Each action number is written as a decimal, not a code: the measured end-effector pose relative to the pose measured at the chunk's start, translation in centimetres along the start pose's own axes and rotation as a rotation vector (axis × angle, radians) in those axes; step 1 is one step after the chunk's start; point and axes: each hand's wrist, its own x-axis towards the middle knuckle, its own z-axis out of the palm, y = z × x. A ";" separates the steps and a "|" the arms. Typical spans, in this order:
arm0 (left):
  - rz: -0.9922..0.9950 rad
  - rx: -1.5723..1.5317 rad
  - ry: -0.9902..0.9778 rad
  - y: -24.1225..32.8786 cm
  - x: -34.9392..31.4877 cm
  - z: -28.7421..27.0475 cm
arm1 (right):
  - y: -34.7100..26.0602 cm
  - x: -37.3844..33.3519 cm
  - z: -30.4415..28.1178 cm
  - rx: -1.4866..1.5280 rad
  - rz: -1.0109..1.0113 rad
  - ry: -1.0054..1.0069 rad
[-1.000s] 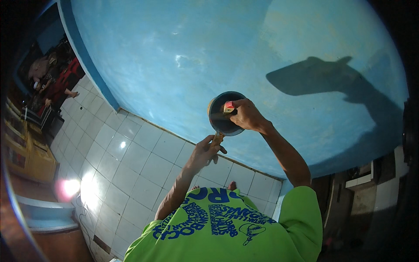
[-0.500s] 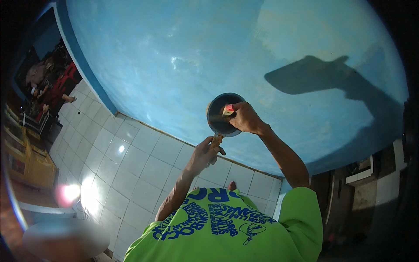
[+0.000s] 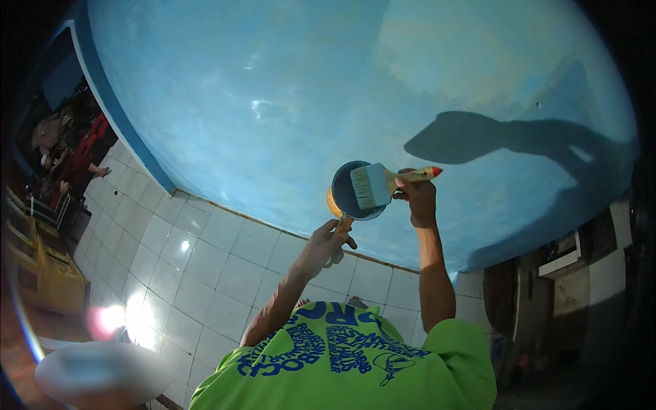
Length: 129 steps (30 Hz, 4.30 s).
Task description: The person paints the interior wall of a swimming pool using a paintbrush and a small container of blue paint. They repeatedly dip the brush into the container and apply paint to the curved surface, working methodically across the area.
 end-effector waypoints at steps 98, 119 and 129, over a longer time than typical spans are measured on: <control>-0.135 0.049 -0.286 5.7 16.6 18.4 | -24.6 16.7 -19.1 -1.847 -1.778 0.174; -0.208 0.008 -0.287 2.9 15.5 16.8 | -19.7 16.1 -20.4 -1.084 -1.301 0.087; -0.177 -0.028 -0.330 3.4 16.2 18.4 | -30.9 16.5 -20.9 -1.705 -1.728 0.308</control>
